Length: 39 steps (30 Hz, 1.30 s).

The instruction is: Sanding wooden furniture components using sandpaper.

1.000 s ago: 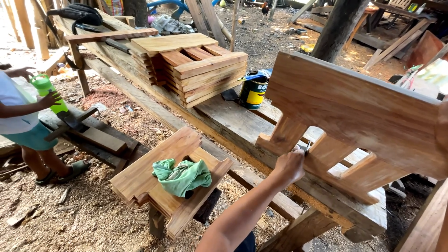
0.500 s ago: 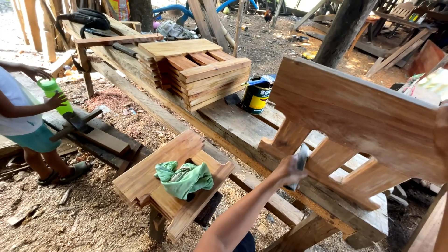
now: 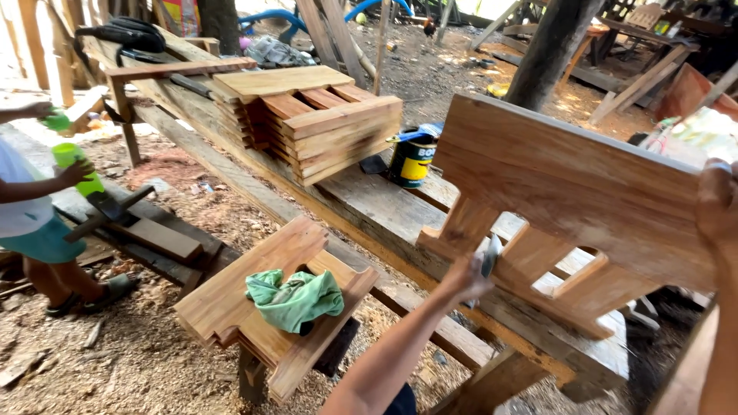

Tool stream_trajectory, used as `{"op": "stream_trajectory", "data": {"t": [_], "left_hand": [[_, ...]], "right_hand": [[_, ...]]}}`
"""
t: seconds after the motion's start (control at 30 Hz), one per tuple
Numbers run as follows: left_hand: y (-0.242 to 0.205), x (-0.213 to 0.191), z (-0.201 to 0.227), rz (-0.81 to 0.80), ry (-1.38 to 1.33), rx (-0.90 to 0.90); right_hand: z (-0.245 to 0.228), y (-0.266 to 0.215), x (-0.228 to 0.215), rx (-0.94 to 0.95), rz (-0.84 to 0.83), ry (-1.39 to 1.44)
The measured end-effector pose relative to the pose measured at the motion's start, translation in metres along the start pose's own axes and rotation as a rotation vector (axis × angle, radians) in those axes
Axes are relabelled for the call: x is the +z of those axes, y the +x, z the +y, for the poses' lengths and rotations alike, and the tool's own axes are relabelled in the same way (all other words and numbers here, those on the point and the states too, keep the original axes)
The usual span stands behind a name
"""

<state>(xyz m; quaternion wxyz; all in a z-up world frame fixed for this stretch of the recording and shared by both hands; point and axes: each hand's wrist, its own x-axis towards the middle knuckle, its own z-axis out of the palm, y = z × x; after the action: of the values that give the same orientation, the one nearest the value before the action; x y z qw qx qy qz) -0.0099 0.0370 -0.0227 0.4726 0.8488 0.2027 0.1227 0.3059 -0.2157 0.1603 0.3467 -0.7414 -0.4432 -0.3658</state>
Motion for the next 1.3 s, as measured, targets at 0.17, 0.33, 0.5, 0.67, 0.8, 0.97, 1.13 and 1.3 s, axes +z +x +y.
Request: {"op": "stream_trajectory", "data": {"t": [0.17, 0.33, 0.5, 0.67, 0.8, 0.97, 1.13, 1.3], "left_hand": [[-0.009, 0.000, 0.016, -0.023, -0.264, -0.055], [-0.032, -0.007, 0.038, 0.015, -0.003, -0.056], [0.030, 0.032, -0.019, 0.089, 0.194, -0.009], [-0.057, 0.006, 0.026, 0.053, 0.254, -0.034], [-0.085, 0.010, -0.003, 0.116, 0.273, 0.077], [-0.059, -0.017, 0.035, 0.118, -0.161, 0.036], [0.003, -0.020, 0.031, -0.071, -0.333, -0.134], [0.021, -0.004, 0.015, -0.060, -0.110, -0.214]], "right_hand": [[-0.019, 0.021, 0.002, -0.183, 0.161, -0.419], [-0.116, 0.036, -0.037, 0.006, 0.046, -0.464], [-0.119, 0.032, -0.037, 0.029, 0.040, -0.420], [-0.134, 0.032, -0.041, 0.007, 0.069, -0.441], [-0.145, 0.034, -0.042, 0.015, 0.065, -0.440], [-0.135, 0.033, -0.039, -0.024, 0.082, -0.445], [-0.155, 0.032, -0.049, -0.039, 0.093, -0.452], [-0.171, 0.032, -0.056, -0.029, 0.081, -0.420]]}}
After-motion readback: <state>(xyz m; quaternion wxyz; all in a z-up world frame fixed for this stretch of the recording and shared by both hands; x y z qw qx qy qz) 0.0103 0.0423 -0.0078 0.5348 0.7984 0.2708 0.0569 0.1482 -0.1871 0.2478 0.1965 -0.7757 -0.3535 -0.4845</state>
